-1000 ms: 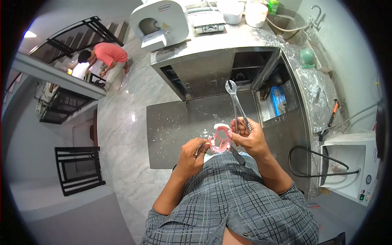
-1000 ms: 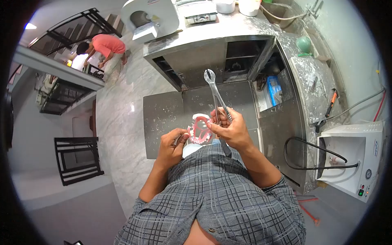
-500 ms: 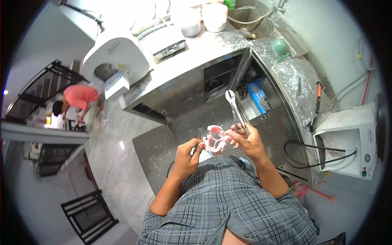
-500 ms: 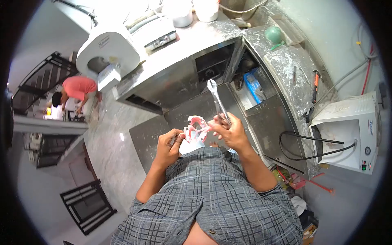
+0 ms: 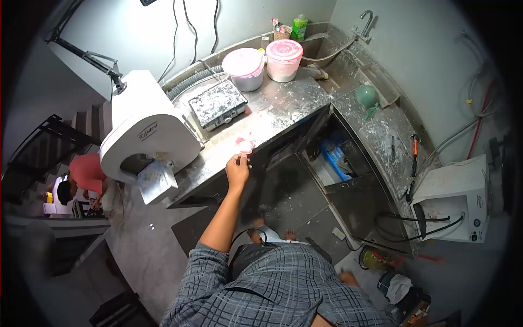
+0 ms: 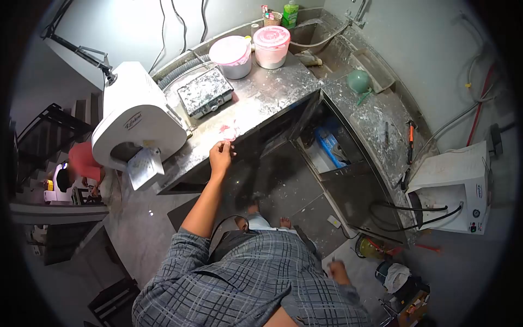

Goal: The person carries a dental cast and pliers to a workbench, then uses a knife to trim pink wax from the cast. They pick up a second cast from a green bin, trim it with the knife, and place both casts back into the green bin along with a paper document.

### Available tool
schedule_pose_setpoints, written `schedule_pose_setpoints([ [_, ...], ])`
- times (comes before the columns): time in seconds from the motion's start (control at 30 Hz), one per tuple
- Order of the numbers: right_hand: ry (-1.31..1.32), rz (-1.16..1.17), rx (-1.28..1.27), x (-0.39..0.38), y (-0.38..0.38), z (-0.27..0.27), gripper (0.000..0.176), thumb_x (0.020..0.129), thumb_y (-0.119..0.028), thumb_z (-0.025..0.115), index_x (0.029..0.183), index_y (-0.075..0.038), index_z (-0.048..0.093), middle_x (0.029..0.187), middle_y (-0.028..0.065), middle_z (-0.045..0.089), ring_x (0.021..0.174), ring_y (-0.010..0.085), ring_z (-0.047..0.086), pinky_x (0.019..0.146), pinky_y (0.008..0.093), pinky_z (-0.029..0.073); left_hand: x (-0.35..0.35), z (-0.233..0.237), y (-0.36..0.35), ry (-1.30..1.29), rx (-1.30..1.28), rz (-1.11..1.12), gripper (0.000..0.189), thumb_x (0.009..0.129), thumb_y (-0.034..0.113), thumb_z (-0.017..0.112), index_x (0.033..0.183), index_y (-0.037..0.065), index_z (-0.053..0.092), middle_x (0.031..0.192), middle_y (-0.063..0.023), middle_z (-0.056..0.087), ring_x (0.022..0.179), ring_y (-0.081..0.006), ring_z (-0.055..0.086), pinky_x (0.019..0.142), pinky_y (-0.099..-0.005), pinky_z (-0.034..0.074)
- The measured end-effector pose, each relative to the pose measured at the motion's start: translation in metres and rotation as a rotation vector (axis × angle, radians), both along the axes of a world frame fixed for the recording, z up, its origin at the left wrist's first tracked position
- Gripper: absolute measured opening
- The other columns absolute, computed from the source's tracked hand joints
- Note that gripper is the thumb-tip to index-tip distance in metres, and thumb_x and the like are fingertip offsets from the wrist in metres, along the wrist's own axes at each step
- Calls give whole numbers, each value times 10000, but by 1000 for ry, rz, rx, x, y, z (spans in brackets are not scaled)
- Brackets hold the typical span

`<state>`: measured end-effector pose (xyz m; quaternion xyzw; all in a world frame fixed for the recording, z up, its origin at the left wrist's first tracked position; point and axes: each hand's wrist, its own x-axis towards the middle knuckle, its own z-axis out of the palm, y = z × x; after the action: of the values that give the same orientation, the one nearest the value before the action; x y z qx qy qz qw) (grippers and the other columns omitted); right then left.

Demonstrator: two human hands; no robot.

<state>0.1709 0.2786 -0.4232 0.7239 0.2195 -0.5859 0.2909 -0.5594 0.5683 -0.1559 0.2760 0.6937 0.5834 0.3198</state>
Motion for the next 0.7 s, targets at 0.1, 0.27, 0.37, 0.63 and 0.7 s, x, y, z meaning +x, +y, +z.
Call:
schedule_pose_setpoints([
  [0.1,-153,-47,187,-69,-48,111,371,835,-384,728,848,-14,711,768,168,700,643,271,686,581,431,522,-13,-8,19,107,18,28,251,996,171,597,1038,-59,689,807,-89,695,626,-136,657,597,-258,531],
  [0.27,-163,-202,308,-138,-75,154,389,850,-389,713,878,-1,702,780,151,694,674,279,685,604,443,525,-20,0,44,16,247,90,255,1013,171,590,1053,-64,682,837,-83,688,650,-126,646,616,-260,526],
  [0.37,-164,-268,357,-161,-84,156,400,858,-392,704,896,6,697,787,141,691,692,283,685,618,450,526,-34,16,63,124,237,63,228,1010,166,598,1014,-44,688,809,-76,700,653,-133,653,616,-270,517],
  [0.63,-161,-400,552,-192,-60,162,430,881,-399,680,944,26,683,807,115,682,742,295,684,654,470,530,24,63,73,184,354,-504,416,719,-121,446,1035,-28,700,781,-92,711,716,-156,687,714,-270,544],
  [0.7,-68,-523,673,-198,-32,164,341,844,-333,739,805,-5,655,685,98,640,601,251,637,533,424,485,34,82,64,261,388,-611,435,675,-103,453,1032,-49,695,807,-108,721,746,-169,705,737,-290,569],
])
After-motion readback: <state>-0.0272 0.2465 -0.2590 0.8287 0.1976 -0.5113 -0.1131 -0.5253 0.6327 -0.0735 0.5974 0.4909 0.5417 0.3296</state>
